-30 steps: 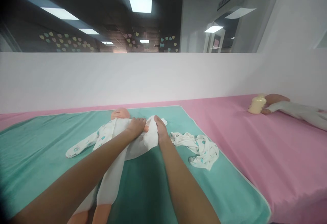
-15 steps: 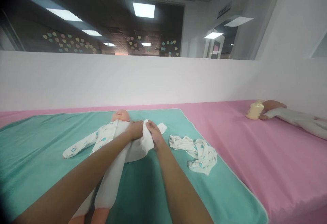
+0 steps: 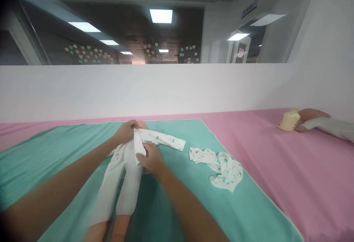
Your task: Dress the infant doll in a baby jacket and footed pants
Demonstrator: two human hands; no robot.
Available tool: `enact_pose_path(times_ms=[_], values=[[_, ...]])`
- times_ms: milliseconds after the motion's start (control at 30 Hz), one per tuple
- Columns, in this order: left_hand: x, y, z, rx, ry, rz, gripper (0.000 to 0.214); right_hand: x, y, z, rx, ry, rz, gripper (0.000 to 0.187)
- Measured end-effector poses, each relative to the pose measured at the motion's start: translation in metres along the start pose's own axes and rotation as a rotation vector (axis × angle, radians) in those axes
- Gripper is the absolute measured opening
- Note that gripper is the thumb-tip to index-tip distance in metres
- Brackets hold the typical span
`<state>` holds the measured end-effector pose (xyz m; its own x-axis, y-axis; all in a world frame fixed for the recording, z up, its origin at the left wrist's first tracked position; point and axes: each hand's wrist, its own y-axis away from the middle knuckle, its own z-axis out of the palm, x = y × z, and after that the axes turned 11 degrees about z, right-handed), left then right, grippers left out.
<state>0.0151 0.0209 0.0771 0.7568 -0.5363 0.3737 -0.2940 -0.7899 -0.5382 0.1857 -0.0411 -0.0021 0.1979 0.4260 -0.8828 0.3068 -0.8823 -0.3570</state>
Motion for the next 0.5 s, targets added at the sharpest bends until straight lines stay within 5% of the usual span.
enact_pose_path(times_ms=[133, 267, 367, 500], values=[[-0.014, 0.026, -0.019, -0.009, -0.279, -0.011, 0.012, -0.015, 0.016, 0.018, -0.005, 0.284, -0.285, 0.028], [-0.021, 0.063, -0.017, 0.085, -0.226, -0.063, 0.009, -0.03, 0.035, 0.03, -0.154, 0.317, -0.391, 0.03], [-0.031, 0.097, -0.005, 0.154, -0.012, -0.195, 0.017, -0.033, 0.038, 0.025, -0.179, 0.224, -0.347, 0.031], [-0.046, 0.131, 0.009, 0.158, 0.205, -0.363, 0.036, -0.015, 0.024, 0.005, 0.126, 0.083, -0.098, 0.031]])
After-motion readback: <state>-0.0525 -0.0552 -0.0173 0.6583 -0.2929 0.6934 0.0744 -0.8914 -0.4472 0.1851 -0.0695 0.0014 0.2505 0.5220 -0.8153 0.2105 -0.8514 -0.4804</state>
